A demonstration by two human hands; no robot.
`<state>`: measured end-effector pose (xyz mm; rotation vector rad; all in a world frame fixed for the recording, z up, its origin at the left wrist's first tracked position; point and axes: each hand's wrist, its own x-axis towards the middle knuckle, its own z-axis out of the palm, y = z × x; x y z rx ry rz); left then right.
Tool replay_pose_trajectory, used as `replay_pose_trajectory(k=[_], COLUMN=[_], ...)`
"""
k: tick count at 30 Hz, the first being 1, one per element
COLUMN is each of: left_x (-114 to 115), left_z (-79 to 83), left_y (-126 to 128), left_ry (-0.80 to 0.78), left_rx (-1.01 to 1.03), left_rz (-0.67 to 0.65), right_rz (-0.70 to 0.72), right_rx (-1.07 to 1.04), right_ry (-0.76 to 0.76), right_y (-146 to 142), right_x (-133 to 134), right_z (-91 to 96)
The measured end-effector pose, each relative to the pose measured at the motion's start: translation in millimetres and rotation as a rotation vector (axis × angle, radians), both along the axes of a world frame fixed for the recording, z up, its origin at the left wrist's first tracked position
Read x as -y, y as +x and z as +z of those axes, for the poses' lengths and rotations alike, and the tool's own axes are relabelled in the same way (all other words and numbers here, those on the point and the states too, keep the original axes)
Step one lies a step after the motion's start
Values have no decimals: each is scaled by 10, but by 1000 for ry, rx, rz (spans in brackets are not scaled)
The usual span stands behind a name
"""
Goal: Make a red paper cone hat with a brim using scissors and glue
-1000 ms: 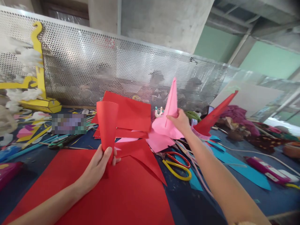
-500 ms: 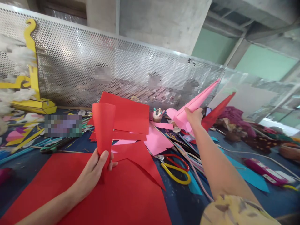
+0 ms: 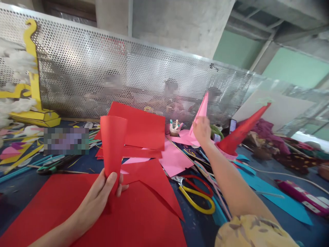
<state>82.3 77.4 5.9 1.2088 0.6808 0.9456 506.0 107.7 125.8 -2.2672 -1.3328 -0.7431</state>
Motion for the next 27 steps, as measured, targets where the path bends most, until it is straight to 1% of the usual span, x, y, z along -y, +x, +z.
replay_pose_trajectory(k=[2,4,5,7,9,11,15,19,21,23,27], left_x=[-5,-8,-9,-9,-4,5,25,34,35,32,22], left_z=[-3,-8,-11,-15,-10,10,88,152,161,157,131], left_y=[-4,-8,-10,-11,-10,-10,-16,-16,-12,-8,-15], left_ry=[-6,-10,-12,-11,-6,2,21,48,45,41,43], left_rx=[-1,3,0,-8,-12,-16,-56,-96,-88,-83,-93], left_rz=[13,34,36,27,7,-4,-11,-16,-9,-7,-13], right_rz=[166,289,325,346,312,254,107,-37,-70,-74,-78], right_rx=[54,104,130,183,229,259,265,212,180,152,104], right_ry=[-200,-367,-425,-491,-503,-491,-460,-439,-445,-460,-488], right_y=[-94,-177,-212,-258,-270,-249,-140,-20,10,11,-50], right_x=[-81,-131,-141,-135,-120,-120,-161,-175,-164,-149,-120], right_z=[-101,-236,-302,-408,-454,-434,-263,-77,-21,0,-39])
